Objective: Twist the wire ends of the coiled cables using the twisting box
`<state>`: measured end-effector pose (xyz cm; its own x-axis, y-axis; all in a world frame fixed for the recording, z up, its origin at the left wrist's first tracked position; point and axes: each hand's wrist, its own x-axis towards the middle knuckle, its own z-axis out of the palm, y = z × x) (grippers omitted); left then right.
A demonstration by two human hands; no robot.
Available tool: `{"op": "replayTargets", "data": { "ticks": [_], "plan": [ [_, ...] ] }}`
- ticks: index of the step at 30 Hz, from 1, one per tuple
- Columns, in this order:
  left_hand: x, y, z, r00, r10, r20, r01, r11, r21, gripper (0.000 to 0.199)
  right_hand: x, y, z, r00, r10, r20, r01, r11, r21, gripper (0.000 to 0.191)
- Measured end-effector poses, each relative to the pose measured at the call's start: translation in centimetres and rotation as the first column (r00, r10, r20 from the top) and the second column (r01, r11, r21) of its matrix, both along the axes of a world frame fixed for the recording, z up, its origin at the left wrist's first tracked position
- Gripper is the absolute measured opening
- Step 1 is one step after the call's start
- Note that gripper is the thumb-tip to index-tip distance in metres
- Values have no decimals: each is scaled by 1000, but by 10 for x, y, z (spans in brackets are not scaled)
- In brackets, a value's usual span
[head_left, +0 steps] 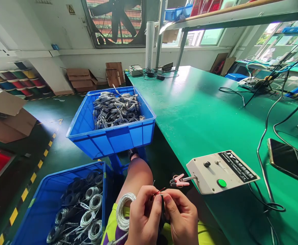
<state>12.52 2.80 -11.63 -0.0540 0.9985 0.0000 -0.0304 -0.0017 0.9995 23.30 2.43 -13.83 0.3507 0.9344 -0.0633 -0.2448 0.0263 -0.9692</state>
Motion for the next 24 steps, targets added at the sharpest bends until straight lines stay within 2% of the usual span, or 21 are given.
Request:
{"op": "replayTargets", "data": {
  "ticks": [5,9,13,19,24],
  "plan": [
    [1,2,-5,998,30,53,-31,999,29,38,-3,-1,5,999,-41,-6,41,999,-33,40],
    [-1,4,-16,998,2,63,-9,995,102,32,4,2,-2,997,24,77,-27,999,43,35],
    [-2,6,-18,998,31,58,-36,996,77,29,8,5,-5,989,4,150,-18,996,88,33],
    [0,9,-10,994,5,112,-10,999,41,31,9,3,-9,996,25,83,-32,995,89,28],
    [0,6,-17,992,-9,123,7,1000,16,30,12,0,-20,997,51,52,-57,991,120,21]
  ]
}}
